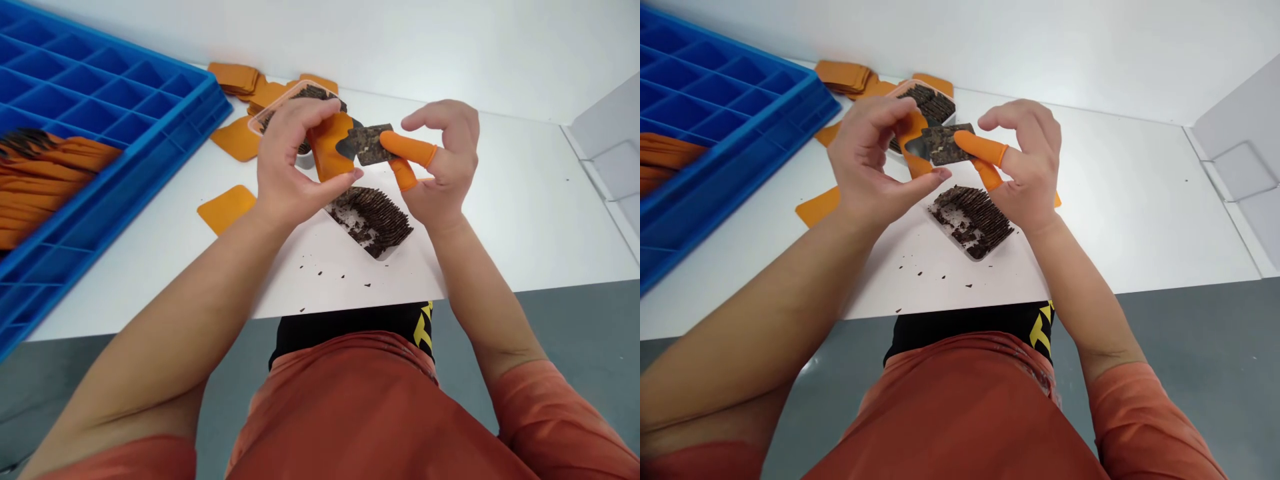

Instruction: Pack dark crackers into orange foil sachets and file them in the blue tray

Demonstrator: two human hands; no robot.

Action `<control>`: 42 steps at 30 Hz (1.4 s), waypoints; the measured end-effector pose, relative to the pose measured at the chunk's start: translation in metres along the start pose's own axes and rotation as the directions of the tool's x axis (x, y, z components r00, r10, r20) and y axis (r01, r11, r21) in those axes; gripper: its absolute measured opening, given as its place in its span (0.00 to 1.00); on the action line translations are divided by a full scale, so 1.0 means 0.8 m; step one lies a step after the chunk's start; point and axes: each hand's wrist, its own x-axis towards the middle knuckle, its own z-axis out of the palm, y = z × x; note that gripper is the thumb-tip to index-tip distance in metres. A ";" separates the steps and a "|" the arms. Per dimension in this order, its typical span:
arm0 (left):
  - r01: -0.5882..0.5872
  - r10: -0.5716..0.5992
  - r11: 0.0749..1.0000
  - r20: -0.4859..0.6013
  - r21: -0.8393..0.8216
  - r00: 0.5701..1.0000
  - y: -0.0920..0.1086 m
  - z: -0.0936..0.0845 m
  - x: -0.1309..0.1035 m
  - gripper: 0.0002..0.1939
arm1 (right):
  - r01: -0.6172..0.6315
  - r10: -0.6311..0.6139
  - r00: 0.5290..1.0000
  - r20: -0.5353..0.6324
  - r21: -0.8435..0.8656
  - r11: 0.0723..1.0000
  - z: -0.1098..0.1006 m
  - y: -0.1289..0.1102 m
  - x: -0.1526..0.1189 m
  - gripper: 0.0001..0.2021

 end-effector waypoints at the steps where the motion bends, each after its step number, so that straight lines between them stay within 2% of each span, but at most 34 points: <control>1: -0.028 0.028 0.999 -0.012 0.017 1.000 -0.001 0.000 -0.001 0.41 | -0.003 0.003 1.000 0.001 0.005 1.000 0.001 0.001 -0.001 0.14; 4: -0.081 0.082 0.996 -0.032 0.043 0.996 -0.002 0.002 -0.002 0.41 | 0.013 -0.013 1.000 -0.010 0.017 1.000 0.001 0.002 -0.003 0.14; 8: -0.029 0.029 1.000 0.015 -0.005 0.999 -0.004 -0.002 0.001 0.43 | 0.035 -0.035 0.999 -0.014 0.010 0.999 0.000 0.003 -0.002 0.12; 13: -0.093 0.086 0.995 0.147 0.035 0.985 0.001 -0.014 0.009 0.55 | 0.027 -0.027 1.000 -0.015 0.008 1.000 0.001 0.000 -0.001 0.12; 18: -0.011 0.006 1.000 0.172 0.027 0.985 0.007 -0.017 0.011 0.64 | 0.052 -0.052 0.999 0.003 -0.095 0.994 0.000 -0.010 -0.002 0.09; 21: -0.009 0.003 1.000 0.208 0.025 0.978 0.009 -0.017 0.014 0.61 | 0.048 -0.049 0.999 -0.011 -0.132 0.990 -0.002 -0.013 -0.003 0.07; 26: -0.035 0.025 0.999 0.251 0.033 0.968 0.016 -0.013 0.018 0.56 | 0.003 -0.017 0.996 -0.088 -0.156 0.988 0.004 -0.025 -0.007 0.11; 30: 0.083 -0.080 0.996 0.198 -0.009 0.977 0.017 -0.004 0.014 0.50 | 0.085 -0.125 0.983 -0.133 -0.272 0.959 0.010 -0.040 -0.010 0.17; 33: 0.145 -0.139 0.989 0.148 -0.032 0.979 0.012 0.000 0.009 0.51 | 0.130 -0.193 0.970 -0.148 -0.355 0.926 0.010 -0.045 -0.009 0.11; 36: 0.142 -0.136 0.989 0.127 -0.036 0.983 0.006 0.002 0.004 0.57 | 0.091 -0.129 0.985 -0.114 -0.297 0.951 0.009 -0.041 -0.007 0.08; 39: 0.134 -0.128 0.990 0.124 -0.039 0.984 0.003 0.001 0.001 0.58 | 0.024 -0.032 0.999 -0.043 -0.175 0.984 0.009 -0.039 -0.007 0.11; 42: 0.104 -0.100 0.994 0.097 -0.039 0.990 0.001 0.001 -0.002 0.61 | 0.116 -0.129 0.991 -0.033 -0.259 0.959 0.012 -0.042 -0.009 0.13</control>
